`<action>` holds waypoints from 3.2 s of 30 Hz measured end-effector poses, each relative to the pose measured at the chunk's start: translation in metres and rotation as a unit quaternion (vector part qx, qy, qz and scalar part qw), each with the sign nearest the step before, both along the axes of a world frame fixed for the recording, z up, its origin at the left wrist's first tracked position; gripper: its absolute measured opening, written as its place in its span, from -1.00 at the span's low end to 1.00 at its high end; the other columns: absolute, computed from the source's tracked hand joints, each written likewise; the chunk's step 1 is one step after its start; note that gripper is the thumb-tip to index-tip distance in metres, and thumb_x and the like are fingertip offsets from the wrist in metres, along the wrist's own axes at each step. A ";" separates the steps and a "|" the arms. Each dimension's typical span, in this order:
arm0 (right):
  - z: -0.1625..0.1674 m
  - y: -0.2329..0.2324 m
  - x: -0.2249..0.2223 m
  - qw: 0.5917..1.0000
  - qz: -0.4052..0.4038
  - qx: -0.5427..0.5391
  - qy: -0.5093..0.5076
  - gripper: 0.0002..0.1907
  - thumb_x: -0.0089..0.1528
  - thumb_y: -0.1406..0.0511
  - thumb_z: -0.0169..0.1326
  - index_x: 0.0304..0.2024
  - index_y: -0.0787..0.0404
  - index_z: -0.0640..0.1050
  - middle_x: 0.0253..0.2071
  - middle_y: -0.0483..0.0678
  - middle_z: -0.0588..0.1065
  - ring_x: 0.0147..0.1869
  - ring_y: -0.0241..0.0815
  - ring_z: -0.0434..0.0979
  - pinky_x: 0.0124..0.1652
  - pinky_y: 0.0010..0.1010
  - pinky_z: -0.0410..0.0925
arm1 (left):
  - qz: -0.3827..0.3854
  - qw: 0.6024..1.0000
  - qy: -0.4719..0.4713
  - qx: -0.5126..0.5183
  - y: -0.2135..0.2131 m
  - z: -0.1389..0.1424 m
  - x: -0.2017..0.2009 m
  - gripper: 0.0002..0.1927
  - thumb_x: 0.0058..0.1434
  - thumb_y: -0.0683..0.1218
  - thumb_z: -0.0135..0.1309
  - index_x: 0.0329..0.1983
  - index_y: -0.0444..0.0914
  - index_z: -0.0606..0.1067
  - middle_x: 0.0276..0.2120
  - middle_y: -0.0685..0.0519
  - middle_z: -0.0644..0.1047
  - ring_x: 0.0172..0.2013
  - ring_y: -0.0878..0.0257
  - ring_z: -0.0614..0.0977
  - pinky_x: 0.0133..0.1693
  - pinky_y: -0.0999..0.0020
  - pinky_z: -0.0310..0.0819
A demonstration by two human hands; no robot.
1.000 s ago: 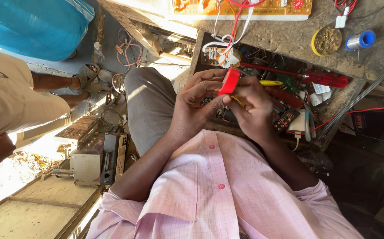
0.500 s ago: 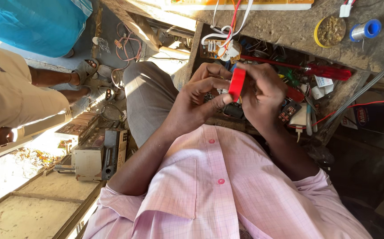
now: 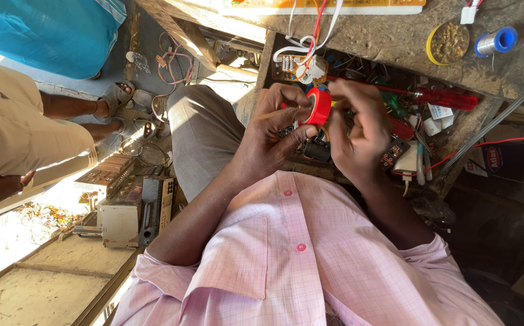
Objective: The person repairs an electronic device by soldering wires, cutting and stripping wire ends, and wrapping connections with electrical tape. They use a soldering iron, scissors, and tape to secure and insulate the connections on a circuit board and motor assembly.
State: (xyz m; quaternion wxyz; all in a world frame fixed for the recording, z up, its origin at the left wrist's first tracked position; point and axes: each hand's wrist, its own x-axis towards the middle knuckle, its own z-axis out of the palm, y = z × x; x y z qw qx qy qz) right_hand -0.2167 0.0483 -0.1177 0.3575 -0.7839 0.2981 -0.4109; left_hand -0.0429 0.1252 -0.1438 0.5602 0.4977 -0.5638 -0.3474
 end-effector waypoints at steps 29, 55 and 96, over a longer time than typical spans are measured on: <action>-0.041 -0.024 -0.008 0.952 0.073 -0.291 0.059 -0.56 0.12 0.64 0.04 -0.15 0.12 0.22 -0.17 -0.02 0.37 -0.13 -0.08 0.33 -0.12 -0.13 0.30 | 0.072 0.978 -0.190 -0.048 -0.001 0.021 0.001 -0.75 0.31 -0.12 0.30 -0.01 -0.27 0.54 0.32 -0.17 0.34 0.25 -0.09 0.43 0.24 0.02 0.41; -0.007 -0.028 0.001 0.933 0.118 -0.332 0.078 -0.50 0.09 0.71 0.16 -0.08 0.25 0.29 -0.15 0.01 0.42 -0.12 -0.03 0.52 -0.08 -0.09 0.44 | 0.042 0.971 -0.228 -0.059 0.001 0.025 0.014 -0.73 0.31 -0.13 0.29 0.03 -0.26 0.56 0.34 -0.12 0.31 0.32 -0.08 0.38 0.31 0.02 0.40; -0.013 -0.032 0.013 0.928 0.183 -0.324 0.033 -0.39 0.06 0.73 0.21 -0.10 0.19 0.18 -0.13 0.06 0.38 -0.16 -0.02 0.43 -0.16 -0.11 0.43 | 0.156 0.981 0.061 0.102 -0.006 0.007 -0.003 -0.66 0.31 -0.12 0.25 0.06 -0.41 0.52 -0.16 -0.04 0.55 -0.20 0.32 0.60 -0.21 0.44 0.61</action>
